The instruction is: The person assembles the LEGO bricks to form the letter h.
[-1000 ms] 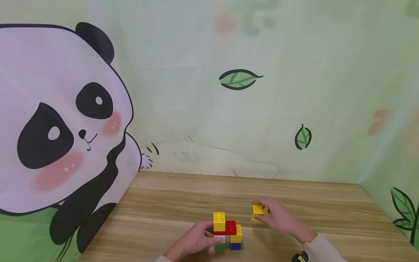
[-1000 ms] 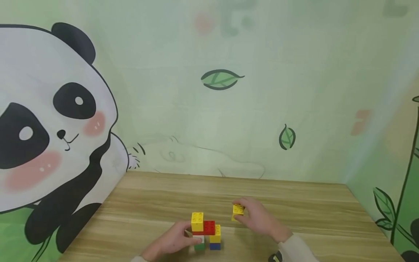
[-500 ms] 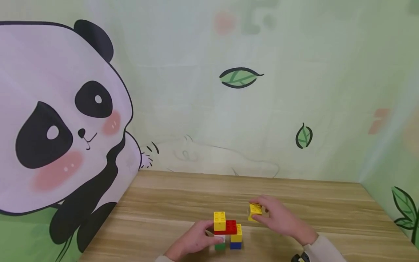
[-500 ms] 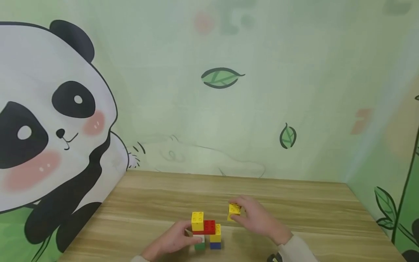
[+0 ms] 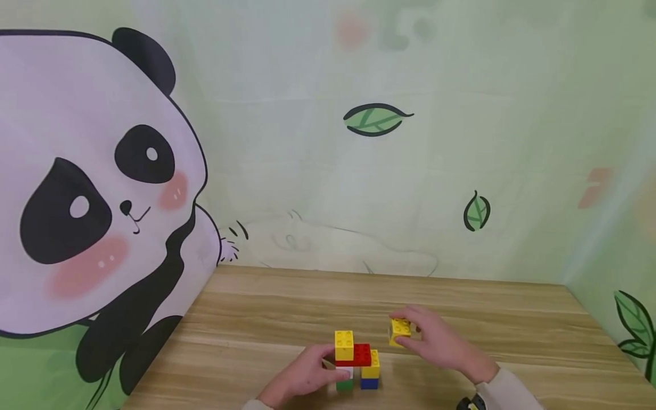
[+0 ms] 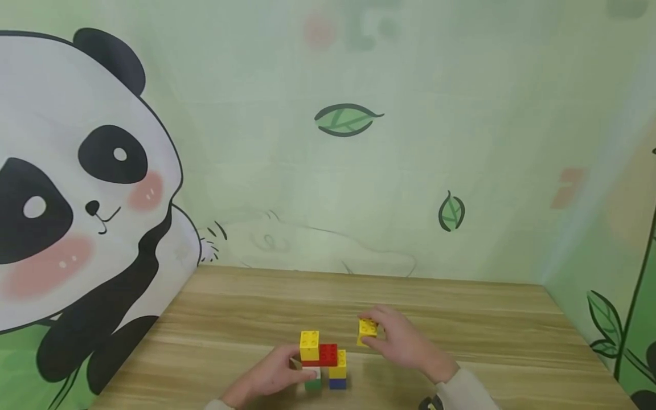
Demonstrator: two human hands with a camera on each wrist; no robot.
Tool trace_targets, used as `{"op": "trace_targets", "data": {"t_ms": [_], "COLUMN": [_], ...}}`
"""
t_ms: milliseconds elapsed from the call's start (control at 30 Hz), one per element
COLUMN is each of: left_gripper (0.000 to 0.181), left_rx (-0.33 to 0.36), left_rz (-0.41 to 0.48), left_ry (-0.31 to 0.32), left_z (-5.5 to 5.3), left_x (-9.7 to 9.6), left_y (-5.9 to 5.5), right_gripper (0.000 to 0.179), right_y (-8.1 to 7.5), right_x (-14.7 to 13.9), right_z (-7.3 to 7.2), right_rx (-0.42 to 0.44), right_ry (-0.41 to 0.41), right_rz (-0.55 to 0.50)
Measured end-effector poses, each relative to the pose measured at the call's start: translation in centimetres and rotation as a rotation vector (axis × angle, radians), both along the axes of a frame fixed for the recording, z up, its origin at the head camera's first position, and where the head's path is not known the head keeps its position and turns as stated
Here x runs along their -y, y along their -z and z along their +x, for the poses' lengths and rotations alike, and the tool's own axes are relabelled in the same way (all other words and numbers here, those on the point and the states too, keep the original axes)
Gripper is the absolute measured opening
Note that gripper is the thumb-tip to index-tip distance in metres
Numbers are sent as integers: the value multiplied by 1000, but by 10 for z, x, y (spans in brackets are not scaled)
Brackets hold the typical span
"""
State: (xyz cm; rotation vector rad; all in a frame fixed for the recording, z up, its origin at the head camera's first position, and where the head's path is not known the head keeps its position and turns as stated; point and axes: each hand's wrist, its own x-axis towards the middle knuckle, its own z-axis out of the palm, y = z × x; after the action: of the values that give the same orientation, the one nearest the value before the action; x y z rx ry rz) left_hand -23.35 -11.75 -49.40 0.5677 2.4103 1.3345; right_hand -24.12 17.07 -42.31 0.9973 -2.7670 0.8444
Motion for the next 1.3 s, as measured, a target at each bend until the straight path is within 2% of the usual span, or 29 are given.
{"op": "trace_targets", "data": {"t_ms": [267, 633, 767, 1033, 1167, 1300], "left_gripper": [31, 32, 32, 33, 34, 32], "left_rx": [-18, 32, 43, 14, 2, 23], "left_rz": [-1, 12, 14, 8, 2, 11], "left_ry": [5, -8, -8, 0, 4, -1], "left_z": [0, 2, 1, -1, -1, 0], "left_x": [0, -1, -1, -1, 0, -1], "left_y": [1, -2, -2, -1, -1, -1], "right_gripper": [38, 38, 39, 39, 39, 40], "right_y": [0, -3, -4, -7, -8, -7], "right_x": [0, 2, 1, 3, 5, 6], "right_z": [0, 4, 5, 7, 10, 11], "right_rx": [0, 26, 14, -47, -48, -42], "right_ry": [4, 22, 14, -3, -13, -13], "right_rz": [16, 1, -2, 4, 4, 12]}}
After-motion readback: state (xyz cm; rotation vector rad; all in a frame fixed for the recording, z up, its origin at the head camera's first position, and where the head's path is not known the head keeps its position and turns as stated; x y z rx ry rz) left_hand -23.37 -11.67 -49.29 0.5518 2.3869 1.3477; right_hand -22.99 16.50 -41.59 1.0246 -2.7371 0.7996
